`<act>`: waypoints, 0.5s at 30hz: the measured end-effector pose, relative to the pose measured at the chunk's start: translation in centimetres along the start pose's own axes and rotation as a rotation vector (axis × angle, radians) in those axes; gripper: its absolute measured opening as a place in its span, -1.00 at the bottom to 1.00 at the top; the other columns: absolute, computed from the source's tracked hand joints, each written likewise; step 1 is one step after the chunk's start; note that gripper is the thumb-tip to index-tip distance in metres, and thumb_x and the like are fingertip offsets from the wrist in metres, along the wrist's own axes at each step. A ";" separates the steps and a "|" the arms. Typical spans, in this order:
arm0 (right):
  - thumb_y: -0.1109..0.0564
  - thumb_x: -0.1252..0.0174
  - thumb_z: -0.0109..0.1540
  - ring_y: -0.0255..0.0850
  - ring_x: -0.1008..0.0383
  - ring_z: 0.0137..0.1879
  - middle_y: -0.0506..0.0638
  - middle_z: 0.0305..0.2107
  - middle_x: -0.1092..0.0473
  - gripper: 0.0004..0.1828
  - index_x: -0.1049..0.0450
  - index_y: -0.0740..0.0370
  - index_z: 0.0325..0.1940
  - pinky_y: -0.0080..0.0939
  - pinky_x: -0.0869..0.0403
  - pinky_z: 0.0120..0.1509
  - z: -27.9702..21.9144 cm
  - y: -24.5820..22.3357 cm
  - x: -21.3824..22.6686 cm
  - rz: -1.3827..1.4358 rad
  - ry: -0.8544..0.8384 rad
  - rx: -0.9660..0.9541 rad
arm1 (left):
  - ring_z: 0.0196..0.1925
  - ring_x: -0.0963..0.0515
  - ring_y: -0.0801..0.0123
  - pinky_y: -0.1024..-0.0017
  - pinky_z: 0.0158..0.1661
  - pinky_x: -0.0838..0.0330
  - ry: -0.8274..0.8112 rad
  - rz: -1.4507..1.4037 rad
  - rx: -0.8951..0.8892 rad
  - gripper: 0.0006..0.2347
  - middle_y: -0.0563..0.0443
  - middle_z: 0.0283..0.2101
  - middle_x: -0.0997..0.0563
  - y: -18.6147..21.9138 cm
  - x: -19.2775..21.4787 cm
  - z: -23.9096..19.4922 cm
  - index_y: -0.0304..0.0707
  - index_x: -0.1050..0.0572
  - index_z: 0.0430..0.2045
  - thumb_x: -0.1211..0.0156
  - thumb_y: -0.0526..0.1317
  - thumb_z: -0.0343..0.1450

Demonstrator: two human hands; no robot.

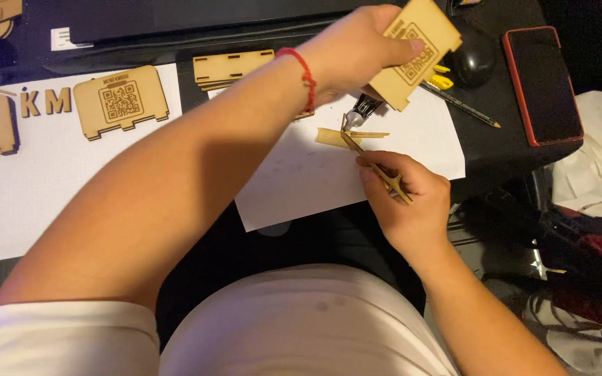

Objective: The person assembles a wooden puzzle by inserting small wooden sticks into slots on a larger wooden piece. They use a small tool to apply glue to the sticks and then press them into place.

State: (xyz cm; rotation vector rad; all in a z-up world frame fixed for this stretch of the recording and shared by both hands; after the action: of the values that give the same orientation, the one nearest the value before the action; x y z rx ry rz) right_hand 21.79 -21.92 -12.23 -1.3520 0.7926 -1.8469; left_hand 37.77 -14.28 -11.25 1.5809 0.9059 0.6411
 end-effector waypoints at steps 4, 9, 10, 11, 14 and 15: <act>0.25 -0.21 0.23 -0.38 -0.56 -0.09 -0.09 -0.24 -0.58 -0.86 -0.57 0.17 -0.13 -0.40 -0.48 0.06 0.1 -0.2 -0.1 -0.024 -0.005 0.008 | -0.30 -0.75 0.24 0.27 -0.42 -0.75 -0.023 0.023 0.158 -0.84 -0.13 -0.21 -0.72 -1.4 -0.1 -0.6 -0.24 -0.45 -0.20 -0.11 -0.24 0.39; 0.25 -0.20 0.24 -0.43 -0.52 -0.16 -0.12 -0.26 -0.57 -0.87 -0.58 0.15 -0.14 -0.43 -0.45 -0.01 0.1 0.2 -0.1 -0.006 0.002 -0.033 | -0.31 -0.75 0.26 0.33 -0.37 -0.73 -0.082 0.071 0.218 -0.83 -0.10 -0.25 -0.72 -1.9 -0.6 -1.2 -0.26 -0.49 -0.23 -0.12 -0.22 0.37; 0.23 -0.20 0.25 -0.45 -0.50 -0.18 -0.14 -0.28 -0.57 -0.87 -0.58 0.13 -0.14 -0.43 -0.44 -0.04 0.1 0.2 -0.1 -0.023 -0.001 -0.029 | -0.32 -0.73 0.34 0.42 -0.39 -0.68 -0.074 0.212 0.229 -0.84 -0.03 -0.24 -0.73 -1.5 -0.5 -1.7 -0.18 -0.48 -0.25 -0.10 -0.17 0.39; 0.22 -0.20 0.25 -0.46 -0.49 -0.20 -0.17 -0.29 -0.57 -0.88 -0.59 0.11 -0.15 -0.43 -0.42 -0.07 0.2 0.2 -0.1 -0.040 -0.005 -0.025 | -0.34 -0.72 0.41 0.51 -0.41 -0.62 -0.064 0.352 0.239 -0.86 0.04 -0.23 -0.74 -0.9 -0.4 -2.1 -0.11 -0.48 -0.26 -0.08 -0.13 0.40; 0.24 -0.19 0.24 -0.45 -0.51 -0.16 -0.14 -0.28 -0.57 -0.87 -0.59 0.14 -0.15 -0.45 -0.44 -0.04 0.1 0.0 -0.1 -0.012 0.004 -0.046 | -0.30 -0.69 0.53 0.53 -0.36 -0.47 -0.057 0.546 0.190 -0.84 0.18 -0.23 -0.75 -1.2 -0.2 -1.4 -0.03 -0.45 -0.31 -0.07 -0.03 0.38; 0.24 -0.19 0.24 -0.45 -0.51 -0.16 -0.14 -0.28 -0.57 -0.87 -0.59 0.14 -0.15 -0.45 -0.44 -0.04 0.1 0.0 -0.2 -0.011 0.002 -0.043 | -0.30 -0.69 0.53 0.53 -0.36 -0.47 -0.053 0.546 0.190 -0.84 0.18 -0.23 -0.75 -1.2 -0.1 -1.5 -0.03 -0.45 -0.31 -0.07 -0.03 0.38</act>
State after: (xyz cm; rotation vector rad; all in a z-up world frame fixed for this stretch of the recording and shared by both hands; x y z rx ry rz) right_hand 21.94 -21.81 -12.33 -1.3833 0.8320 -1.8496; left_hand 36.23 -13.50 -12.10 2.0296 0.4987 0.9054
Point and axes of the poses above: each hand's wrist, its own z-axis towards the middle knuckle, its own x-axis out of the back of the hand, y = z × x, the point moved 7 cm from there along z, towards the middle knuckle
